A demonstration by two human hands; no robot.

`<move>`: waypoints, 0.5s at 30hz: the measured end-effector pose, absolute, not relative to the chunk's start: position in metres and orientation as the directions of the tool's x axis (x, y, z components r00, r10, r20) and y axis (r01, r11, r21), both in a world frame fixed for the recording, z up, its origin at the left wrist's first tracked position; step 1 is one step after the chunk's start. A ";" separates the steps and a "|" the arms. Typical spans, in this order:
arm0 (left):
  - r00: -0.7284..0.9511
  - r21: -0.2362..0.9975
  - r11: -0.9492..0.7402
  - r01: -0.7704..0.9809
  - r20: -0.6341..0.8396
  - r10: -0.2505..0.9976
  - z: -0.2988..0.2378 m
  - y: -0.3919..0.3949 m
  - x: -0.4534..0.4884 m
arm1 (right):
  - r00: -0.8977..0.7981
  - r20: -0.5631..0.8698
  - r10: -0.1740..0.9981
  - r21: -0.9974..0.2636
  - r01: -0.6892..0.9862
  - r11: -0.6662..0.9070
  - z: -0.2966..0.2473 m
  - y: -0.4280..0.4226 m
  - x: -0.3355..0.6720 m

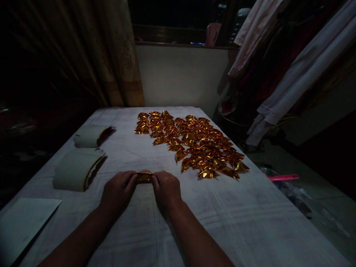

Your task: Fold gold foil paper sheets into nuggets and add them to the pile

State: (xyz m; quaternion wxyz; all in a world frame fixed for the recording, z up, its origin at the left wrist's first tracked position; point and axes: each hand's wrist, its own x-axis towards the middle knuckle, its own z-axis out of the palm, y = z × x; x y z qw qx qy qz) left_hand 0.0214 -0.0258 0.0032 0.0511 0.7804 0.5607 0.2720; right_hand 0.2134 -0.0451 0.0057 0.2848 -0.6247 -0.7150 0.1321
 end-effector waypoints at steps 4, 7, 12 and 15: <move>0.234 0.380 -0.365 0.850 0.349 0.907 0.004 -0.025 0.021 | -0.085 0.235 0.968 -0.533 0.822 0.202 0.006 -0.046 0.213; 0.266 0.366 -0.392 0.844 0.348 0.899 0.003 -0.026 0.022 | -0.060 0.246 0.968 -0.557 0.808 0.191 0.005 -0.045 0.212; 0.269 0.355 -0.399 0.845 0.363 0.892 0.000 -0.025 0.022 | -0.083 0.262 0.962 -0.582 0.781 0.226 0.003 -0.045 0.213; 0.268 0.346 -0.401 0.848 0.372 0.889 0.000 -0.024 0.021 | -0.088 0.263 0.961 -0.540 0.812 0.222 0.005 -0.044 0.215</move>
